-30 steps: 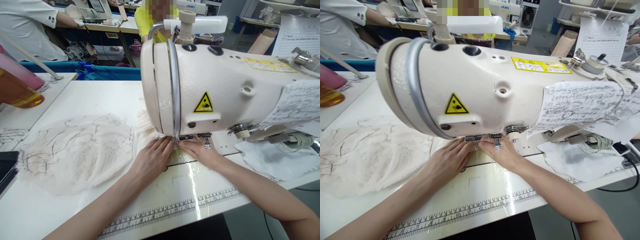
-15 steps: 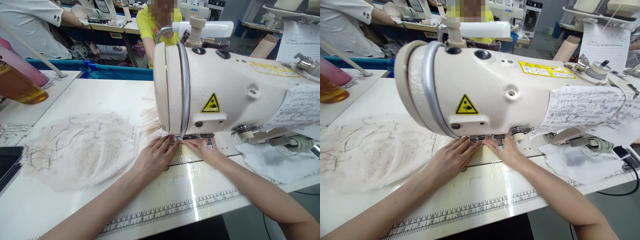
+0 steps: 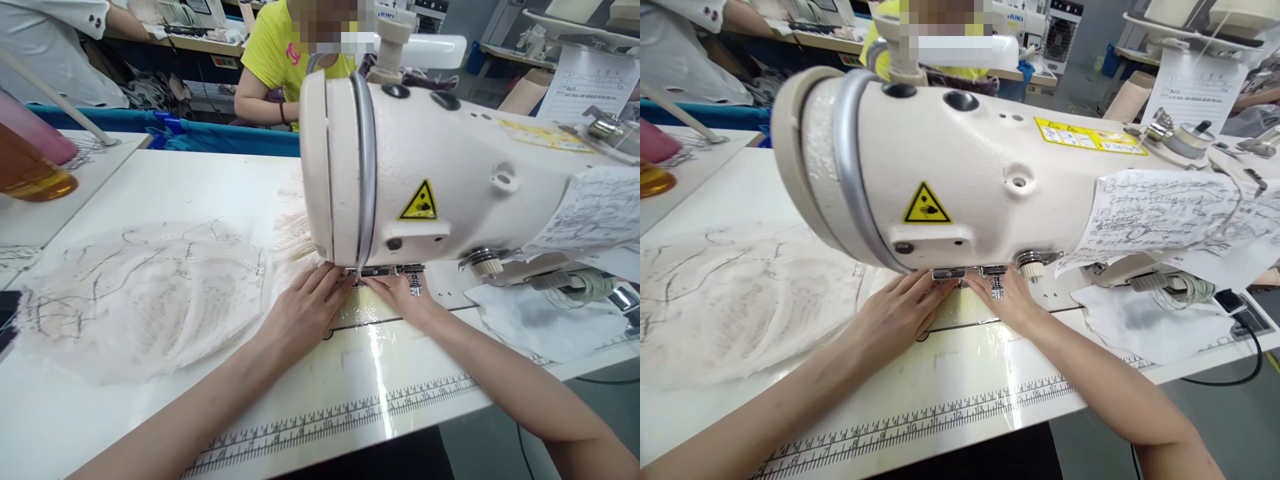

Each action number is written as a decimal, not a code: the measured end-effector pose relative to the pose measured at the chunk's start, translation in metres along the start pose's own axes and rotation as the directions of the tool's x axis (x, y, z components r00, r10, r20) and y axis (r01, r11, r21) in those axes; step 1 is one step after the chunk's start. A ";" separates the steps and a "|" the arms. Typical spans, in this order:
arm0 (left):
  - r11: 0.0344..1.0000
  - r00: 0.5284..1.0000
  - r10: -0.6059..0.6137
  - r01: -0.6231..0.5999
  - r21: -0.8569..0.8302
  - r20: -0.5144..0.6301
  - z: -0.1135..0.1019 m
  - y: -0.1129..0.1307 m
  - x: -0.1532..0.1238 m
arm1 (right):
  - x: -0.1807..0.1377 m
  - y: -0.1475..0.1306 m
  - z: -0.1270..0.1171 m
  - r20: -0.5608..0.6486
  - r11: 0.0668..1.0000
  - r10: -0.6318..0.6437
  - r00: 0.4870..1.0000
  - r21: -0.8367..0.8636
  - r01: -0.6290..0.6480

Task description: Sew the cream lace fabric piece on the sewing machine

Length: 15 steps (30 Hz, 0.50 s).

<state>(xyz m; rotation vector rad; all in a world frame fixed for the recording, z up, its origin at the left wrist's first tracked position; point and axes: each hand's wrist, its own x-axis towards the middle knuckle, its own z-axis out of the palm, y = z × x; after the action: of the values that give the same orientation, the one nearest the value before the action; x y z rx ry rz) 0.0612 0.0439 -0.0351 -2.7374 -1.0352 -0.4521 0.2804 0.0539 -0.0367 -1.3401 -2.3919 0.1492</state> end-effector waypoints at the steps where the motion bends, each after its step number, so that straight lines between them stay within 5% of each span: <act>1: 1.000 1.000 0.027 -0.027 0.009 -0.008 -0.001 0.001 0.000 | 0.000 -0.001 -0.001 -0.006 1.000 0.005 1.000 -0.009 -0.005; 5: 0.993 0.993 0.112 -0.110 0.047 -0.047 -0.004 0.004 0.000 | -0.002 -0.002 0.001 -0.062 0.998 -0.036 0.997 -0.054 0.032; 15: 0.996 0.999 0.037 -0.034 0.078 -0.040 -0.002 -0.001 0.001 | -0.007 -0.010 0.001 -0.034 0.999 -0.037 0.999 0.023 0.037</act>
<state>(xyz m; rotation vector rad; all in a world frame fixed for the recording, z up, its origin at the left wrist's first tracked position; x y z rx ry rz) 0.0613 0.0446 -0.0327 -2.6627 -0.9715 -0.4511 0.2752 0.0432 -0.0371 -1.2771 -2.3779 0.1431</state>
